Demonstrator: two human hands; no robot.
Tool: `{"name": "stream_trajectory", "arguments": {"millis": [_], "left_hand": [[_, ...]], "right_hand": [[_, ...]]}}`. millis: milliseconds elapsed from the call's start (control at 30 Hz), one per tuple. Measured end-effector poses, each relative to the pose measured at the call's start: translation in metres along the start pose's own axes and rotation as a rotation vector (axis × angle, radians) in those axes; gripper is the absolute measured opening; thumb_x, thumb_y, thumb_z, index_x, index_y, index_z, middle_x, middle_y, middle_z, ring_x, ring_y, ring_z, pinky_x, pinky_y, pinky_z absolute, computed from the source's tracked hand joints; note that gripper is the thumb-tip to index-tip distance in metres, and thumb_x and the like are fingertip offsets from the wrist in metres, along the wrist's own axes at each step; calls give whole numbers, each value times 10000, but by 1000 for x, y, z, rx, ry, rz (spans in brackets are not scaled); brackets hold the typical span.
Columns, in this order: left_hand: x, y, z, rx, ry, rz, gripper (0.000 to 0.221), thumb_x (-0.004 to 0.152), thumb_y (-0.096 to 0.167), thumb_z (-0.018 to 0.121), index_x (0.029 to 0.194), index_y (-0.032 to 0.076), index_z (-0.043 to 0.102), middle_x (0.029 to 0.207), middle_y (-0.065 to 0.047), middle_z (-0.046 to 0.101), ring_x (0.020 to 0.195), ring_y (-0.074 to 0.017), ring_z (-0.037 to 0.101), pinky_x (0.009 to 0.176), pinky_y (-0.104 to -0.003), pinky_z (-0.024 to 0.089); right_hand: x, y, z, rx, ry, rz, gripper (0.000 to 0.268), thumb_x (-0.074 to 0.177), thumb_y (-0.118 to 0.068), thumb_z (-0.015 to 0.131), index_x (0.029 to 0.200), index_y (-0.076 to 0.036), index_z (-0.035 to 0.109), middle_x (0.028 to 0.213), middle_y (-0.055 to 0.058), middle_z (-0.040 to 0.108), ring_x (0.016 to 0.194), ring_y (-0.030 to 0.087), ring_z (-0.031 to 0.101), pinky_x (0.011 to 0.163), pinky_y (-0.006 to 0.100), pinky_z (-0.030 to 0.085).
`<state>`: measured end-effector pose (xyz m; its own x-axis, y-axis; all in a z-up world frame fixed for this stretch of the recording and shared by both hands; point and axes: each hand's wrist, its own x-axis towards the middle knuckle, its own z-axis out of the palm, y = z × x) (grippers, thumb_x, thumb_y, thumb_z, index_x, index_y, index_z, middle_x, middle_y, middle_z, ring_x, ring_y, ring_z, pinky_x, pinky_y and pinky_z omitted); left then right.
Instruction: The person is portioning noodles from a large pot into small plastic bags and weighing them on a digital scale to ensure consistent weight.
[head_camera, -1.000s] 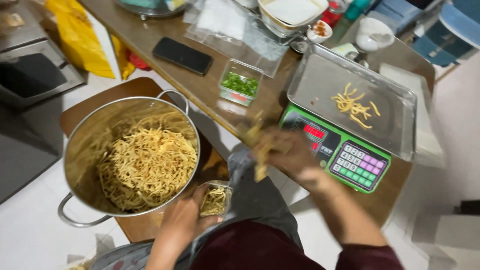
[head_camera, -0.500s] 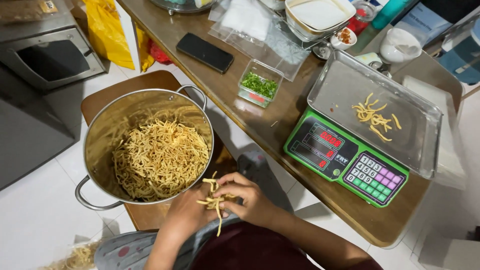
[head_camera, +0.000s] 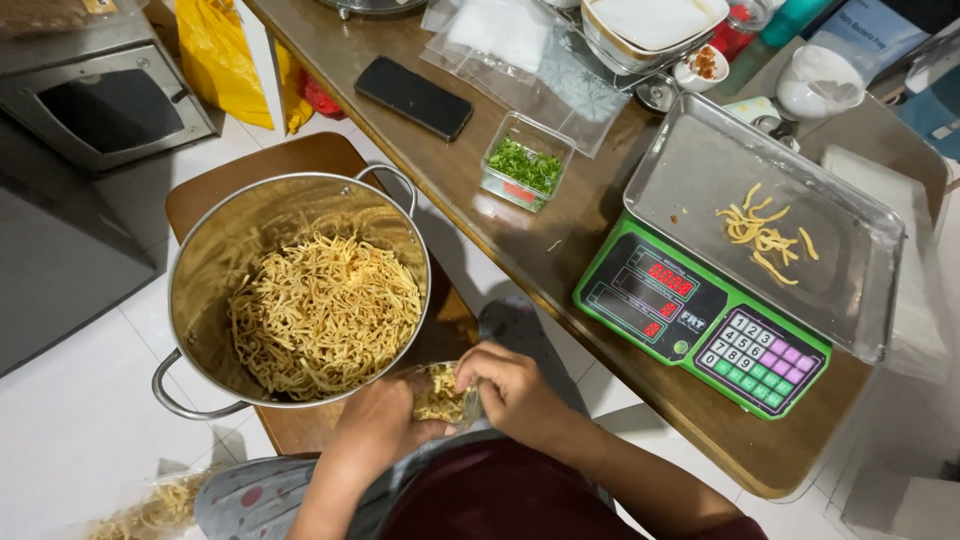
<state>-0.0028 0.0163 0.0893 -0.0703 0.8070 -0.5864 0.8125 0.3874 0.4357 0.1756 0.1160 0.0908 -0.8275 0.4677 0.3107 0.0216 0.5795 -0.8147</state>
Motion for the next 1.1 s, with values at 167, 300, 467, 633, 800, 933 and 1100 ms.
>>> {"name": "stream_trajectory", "arguments": {"millis": [167,300,467,633,800,933,1100], "left_hand": [[2,-1,1,-2,22,36,577,830,501,856,1246,200,595,913,-76,734,846,-303,707,781,-440,540],[2,-3,7,50,60,81,787,811,485,890,1384,136,479,1124,-91,713,936,-322,723,765,-459,606],[5,-9,6,50,16,14,627,864,190,742,1422,158,457,1038,-58,710,867,-259,709,695,-391,605],[-1,-16,24,-25,281,145,617,785,298,890,1287,106,588,1244,-67,680,895,-326,763,701,-495,675],[4,-10,24,54,296,178,568,737,-307,583,1162,63,659,1344,-163,603,723,-300,788,521,-418,710],[7,-12,35,104,328,195,761,698,-126,630,1407,138,543,1602,-165,364,889,-425,764,686,-568,651],[30,-34,63,201,498,271,618,689,87,709,1289,211,629,1510,-136,488,1146,-415,639,801,-574,583]], "right_hand": [[8,-5,-7,-90,60,-33,205,907,114,512,931,-21,664,1008,126,653,909,238,665,829,320,542],[-3,13,-16,-313,-190,8,107,948,-138,689,943,-74,775,1329,225,587,1196,374,585,1081,533,432],[0,11,-23,-355,-613,129,272,939,-308,607,996,-169,833,1618,317,248,1522,518,120,1136,767,86],[-10,21,-19,-519,-458,-107,295,651,139,650,771,-113,748,1529,351,390,1466,546,306,1103,797,204],[-8,16,-20,-471,-573,158,190,913,-137,626,883,-147,813,1579,323,319,1491,506,238,1211,647,88],[-25,28,-19,-440,-390,-109,253,933,32,540,964,-166,694,1543,313,397,1446,500,383,1169,689,212],[-35,20,-34,-330,-368,-48,434,900,174,442,1202,-93,603,1602,316,298,1464,486,387,1184,667,245]]}}
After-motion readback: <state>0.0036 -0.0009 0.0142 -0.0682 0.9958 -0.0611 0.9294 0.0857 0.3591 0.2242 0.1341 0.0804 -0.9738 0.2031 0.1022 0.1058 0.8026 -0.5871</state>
